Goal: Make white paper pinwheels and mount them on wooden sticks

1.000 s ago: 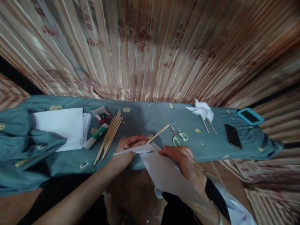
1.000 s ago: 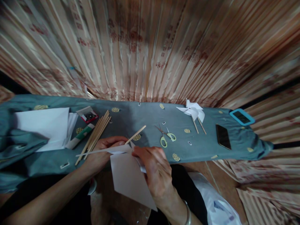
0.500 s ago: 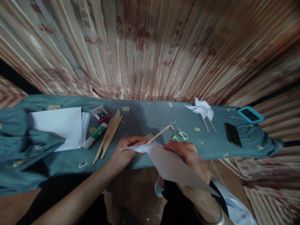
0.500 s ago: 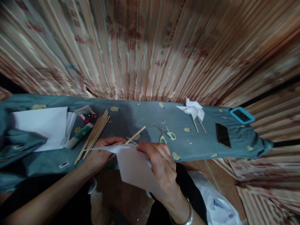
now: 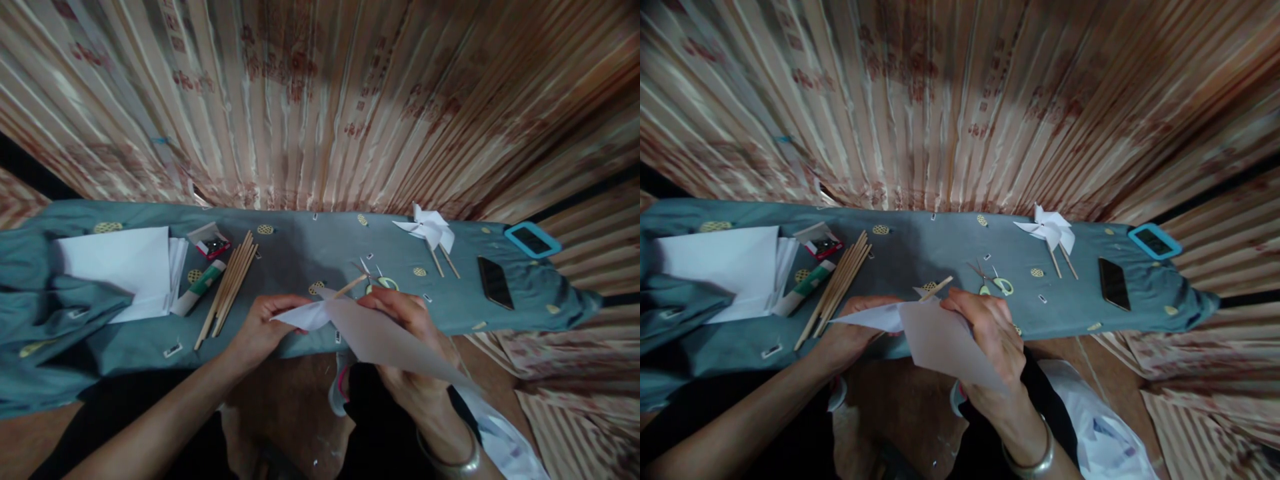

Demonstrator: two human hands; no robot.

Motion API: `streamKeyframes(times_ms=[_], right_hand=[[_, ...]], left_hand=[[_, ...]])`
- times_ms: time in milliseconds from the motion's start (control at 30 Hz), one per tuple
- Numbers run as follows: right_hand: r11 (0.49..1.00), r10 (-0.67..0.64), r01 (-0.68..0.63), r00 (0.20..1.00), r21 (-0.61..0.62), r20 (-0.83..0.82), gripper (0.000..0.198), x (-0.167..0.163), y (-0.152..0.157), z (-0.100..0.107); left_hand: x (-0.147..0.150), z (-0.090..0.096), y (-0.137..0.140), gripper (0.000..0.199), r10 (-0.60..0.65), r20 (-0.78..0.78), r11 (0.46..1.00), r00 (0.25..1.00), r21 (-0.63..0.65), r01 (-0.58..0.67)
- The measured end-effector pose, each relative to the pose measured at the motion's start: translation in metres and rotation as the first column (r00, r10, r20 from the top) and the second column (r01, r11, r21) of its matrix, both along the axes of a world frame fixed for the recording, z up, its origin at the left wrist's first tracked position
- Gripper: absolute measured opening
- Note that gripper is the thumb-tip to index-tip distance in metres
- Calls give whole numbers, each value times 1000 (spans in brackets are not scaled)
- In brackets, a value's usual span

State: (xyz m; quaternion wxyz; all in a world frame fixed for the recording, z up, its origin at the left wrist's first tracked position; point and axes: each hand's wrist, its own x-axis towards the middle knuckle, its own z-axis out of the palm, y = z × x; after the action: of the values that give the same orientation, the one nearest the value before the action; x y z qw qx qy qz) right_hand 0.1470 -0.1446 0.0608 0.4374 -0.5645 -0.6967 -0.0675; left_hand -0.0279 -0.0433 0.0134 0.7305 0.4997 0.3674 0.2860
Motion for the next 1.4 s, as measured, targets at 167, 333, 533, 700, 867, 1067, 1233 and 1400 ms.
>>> streamKeyframes(times_ms=[167,333,533,700,867,1067,1233,1400], right_hand=[[1000,-4,4,997,5,-71,54,6,0,-10],[1000,-8,6,997,-25,-77,54,11,-1,-15],[1000,3,-2,998,11,-61,55,12,0,-13],[1000,-6,7,999,7,-48,55,12,0,-14],[999,-39,38,994,-14,-100,53,10,-2,-14],[979,-193,166,943,-119,-271,34,7,3,-13],[917,-314,128,814,-377,-488,18,15,21,-18],[896,-266,-38,750,-442,-605,19,28,36,-30]], left_hand=[[0,6,0,19,-54,-20,991,998,120,56],[2,2,-3,28,-10,-2,983,1000,184,10],[1,-1,-1,26,-6,41,976,999,219,-4],[1,0,-2,26,-4,35,980,999,200,-3],[0,-1,0,26,-21,44,983,999,185,13],[2,-6,-2,23,-37,23,986,999,165,33],[7,-13,-8,11,-20,-9,999,1000,42,20],[14,-24,-20,17,69,-3,993,998,-94,-69]])
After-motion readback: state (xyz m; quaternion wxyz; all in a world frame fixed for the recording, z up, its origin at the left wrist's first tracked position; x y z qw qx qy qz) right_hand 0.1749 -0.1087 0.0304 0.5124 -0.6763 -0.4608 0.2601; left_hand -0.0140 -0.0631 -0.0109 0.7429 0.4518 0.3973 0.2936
